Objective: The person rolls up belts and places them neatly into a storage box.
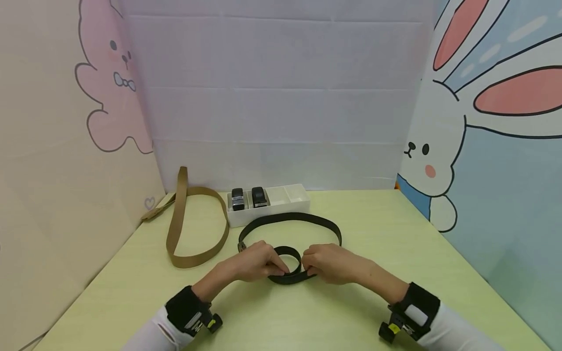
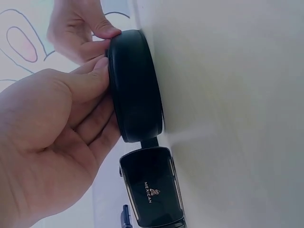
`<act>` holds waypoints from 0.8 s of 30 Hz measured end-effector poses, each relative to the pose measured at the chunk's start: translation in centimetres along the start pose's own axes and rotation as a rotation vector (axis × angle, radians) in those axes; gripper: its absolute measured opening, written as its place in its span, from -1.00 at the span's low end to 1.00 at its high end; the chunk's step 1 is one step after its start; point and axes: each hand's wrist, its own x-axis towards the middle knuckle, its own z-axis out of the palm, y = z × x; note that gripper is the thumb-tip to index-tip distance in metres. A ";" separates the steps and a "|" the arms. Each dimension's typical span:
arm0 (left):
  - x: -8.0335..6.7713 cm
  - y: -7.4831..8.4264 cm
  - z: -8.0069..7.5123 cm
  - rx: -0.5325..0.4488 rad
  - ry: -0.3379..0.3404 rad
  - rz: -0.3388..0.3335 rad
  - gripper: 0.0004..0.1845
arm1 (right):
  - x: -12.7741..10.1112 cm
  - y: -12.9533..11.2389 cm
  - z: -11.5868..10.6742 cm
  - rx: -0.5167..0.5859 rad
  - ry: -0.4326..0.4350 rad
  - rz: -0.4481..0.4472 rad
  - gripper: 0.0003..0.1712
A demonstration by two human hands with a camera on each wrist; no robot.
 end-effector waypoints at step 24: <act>-0.1 0.5 -0.1 -0.061 -0.101 -0.067 -0.80 | -3.1 4.3 0.0 0.057 0.036 0.115 -0.73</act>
